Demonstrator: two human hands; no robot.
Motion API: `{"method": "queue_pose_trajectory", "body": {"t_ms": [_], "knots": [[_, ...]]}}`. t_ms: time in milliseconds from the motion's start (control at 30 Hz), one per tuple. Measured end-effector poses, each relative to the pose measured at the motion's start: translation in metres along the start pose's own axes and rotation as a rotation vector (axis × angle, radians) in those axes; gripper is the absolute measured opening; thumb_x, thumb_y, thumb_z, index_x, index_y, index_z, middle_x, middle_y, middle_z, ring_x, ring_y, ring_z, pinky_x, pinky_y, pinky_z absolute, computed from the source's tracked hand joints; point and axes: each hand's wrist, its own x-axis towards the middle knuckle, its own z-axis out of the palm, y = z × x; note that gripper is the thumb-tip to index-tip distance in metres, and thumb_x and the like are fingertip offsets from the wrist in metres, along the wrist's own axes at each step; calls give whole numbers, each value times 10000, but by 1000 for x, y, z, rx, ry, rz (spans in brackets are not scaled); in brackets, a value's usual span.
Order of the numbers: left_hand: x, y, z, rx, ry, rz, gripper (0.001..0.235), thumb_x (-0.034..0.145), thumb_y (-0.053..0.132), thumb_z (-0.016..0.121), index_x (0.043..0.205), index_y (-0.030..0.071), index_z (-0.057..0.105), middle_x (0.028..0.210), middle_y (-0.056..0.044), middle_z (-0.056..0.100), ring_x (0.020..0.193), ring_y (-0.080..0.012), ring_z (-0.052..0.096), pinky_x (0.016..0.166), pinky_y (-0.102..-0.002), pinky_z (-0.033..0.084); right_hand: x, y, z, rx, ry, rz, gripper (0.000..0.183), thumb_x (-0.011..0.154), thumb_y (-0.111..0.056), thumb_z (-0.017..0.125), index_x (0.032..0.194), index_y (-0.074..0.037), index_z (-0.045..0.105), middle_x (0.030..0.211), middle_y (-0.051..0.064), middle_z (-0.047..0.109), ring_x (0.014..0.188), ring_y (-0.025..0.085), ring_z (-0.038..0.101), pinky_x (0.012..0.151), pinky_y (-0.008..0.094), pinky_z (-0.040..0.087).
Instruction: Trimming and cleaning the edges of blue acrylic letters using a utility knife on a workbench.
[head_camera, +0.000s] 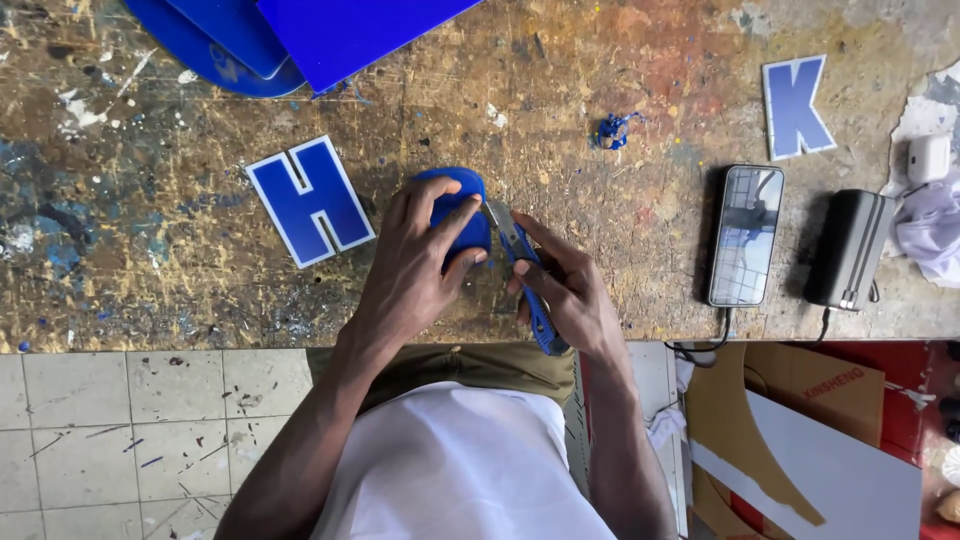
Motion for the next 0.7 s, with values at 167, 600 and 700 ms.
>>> {"method": "queue_pose_trajectory", "body": {"t_ms": [167,600,700], "knots": [[-1,-3,4,-21,7,-2,507,1049,263,858,1485,36,731,1485,-188,526,1456,-442,529,1227,-607,450,1,1,0,13,5,5,645,1096,-111,620,1715,-8,471,889,261,776,584,297,782,528,413,681],[1,-1,0,-54,-13,-10,459,1091,261,812,1492,55,723,1483,-179,499,1452,-476,504,1170,-653,492,0,-3,3,12,14,30,635,1091,-103,614,1705,-2,486,889,276,778,592,309,791,503,415,691],[1,2,-1,-6,-35,-7,456,1082,263,810,1492,82,729,1495,-173,501,1457,-485,500,1151,-664,503,0,-6,4,-12,16,34,624,1090,-93,609,1697,3,496,890,278,780,595,308,797,500,413,693]]}}
